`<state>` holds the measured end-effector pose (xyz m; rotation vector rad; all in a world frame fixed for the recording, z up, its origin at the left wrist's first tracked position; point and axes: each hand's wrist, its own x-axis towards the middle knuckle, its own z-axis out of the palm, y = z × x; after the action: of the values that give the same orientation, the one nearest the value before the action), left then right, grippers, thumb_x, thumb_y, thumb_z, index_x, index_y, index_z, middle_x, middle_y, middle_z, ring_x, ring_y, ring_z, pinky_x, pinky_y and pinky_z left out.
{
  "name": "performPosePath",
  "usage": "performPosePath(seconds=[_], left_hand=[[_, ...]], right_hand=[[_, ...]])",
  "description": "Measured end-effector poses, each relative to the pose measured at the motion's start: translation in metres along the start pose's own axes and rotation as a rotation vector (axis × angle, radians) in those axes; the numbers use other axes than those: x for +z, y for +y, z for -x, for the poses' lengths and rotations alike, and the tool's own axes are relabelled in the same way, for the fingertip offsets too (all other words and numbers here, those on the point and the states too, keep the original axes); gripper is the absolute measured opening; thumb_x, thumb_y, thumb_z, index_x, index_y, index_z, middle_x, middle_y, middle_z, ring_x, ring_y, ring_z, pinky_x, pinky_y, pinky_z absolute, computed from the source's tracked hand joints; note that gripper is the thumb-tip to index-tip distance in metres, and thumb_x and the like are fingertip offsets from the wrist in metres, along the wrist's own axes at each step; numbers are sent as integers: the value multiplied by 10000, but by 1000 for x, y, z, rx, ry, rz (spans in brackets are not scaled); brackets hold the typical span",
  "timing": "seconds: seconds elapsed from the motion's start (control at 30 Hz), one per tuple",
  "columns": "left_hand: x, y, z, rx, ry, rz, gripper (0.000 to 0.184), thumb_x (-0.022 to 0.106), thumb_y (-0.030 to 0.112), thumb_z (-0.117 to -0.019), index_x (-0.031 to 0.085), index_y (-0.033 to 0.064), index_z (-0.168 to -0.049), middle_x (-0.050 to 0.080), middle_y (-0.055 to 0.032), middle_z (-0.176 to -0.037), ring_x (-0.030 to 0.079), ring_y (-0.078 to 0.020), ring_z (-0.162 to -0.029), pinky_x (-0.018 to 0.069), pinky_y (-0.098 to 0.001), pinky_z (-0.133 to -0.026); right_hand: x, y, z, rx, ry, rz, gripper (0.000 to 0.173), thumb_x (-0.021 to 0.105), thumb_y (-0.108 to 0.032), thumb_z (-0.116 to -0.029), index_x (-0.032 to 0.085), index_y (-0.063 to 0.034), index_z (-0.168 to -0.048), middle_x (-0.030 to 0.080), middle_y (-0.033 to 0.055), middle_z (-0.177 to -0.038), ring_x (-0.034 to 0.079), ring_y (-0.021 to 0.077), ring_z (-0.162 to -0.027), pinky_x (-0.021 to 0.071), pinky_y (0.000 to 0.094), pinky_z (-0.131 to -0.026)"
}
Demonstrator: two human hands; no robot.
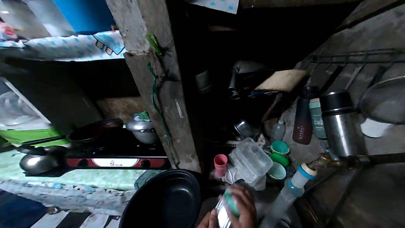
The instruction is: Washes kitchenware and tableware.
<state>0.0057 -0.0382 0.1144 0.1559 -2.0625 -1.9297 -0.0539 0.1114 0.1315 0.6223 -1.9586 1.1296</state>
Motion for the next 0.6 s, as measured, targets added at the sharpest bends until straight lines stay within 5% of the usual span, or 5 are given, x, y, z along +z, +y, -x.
performPosePath(seconds=[0.13, 0.23, 0.37, 0.5, 0.6], left_hand=[[5, -3, 0, -12, -11, 227, 307, 430, 114, -1046, 696, 13, -933, 699, 48, -776, 665, -15, -733, 584, -254, -729], [6, 12, 5, -213, 92, 310, 365, 383, 194, -1095, 652, -53, -1100, 710, -56, -927, 689, -81, -866, 591, -318, -838], [2, 19, 2, -303, 221, 383, 444, 331, 276, -1116, 587, -61, -1251, 680, -124, -1070, 672, -121, -959, 575, -348, -875], [7, 16, -4, -313, 264, 452, 479, 324, 324, -1117, 561, -37, -1326, 661, -155, -1172, 662, -170, -1037, 563, -395, -921], [15, 12, -7, -336, 234, 416, 459, 357, 326, -1112, 630, -37, -1185, 697, -122, -961, 687, -161, -857, 593, -382, -793]], right_hand=[[4, 4, 5, -242, -29, 51, 289, 661, -454, -956, 731, -206, -1086, 711, 30, -1236, 593, 215, -1283, 400, 464, -1168], [-6, 27, -20, 309, 162, -85, 415, 621, -309, -999, 678, 40, -1215, 681, 186, -1256, 640, 245, -1211, 511, 397, -1069], [-4, 47, 4, 745, 277, -109, 487, 534, -277, -1045, 540, 25, -1428, 574, 210, -1433, 560, 282, -1330, 447, 446, -1133], [16, -14, 69, 488, 113, -120, 469, 618, -156, -975, 570, 81, -1376, 437, 263, -1550, 418, 364, -1457, 371, 496, -1200], [29, -41, 68, 245, 1, -91, 399, 703, -236, -959, 672, -73, -1321, 491, 196, -1531, 411, 323, -1470, 362, 491, -1224]])
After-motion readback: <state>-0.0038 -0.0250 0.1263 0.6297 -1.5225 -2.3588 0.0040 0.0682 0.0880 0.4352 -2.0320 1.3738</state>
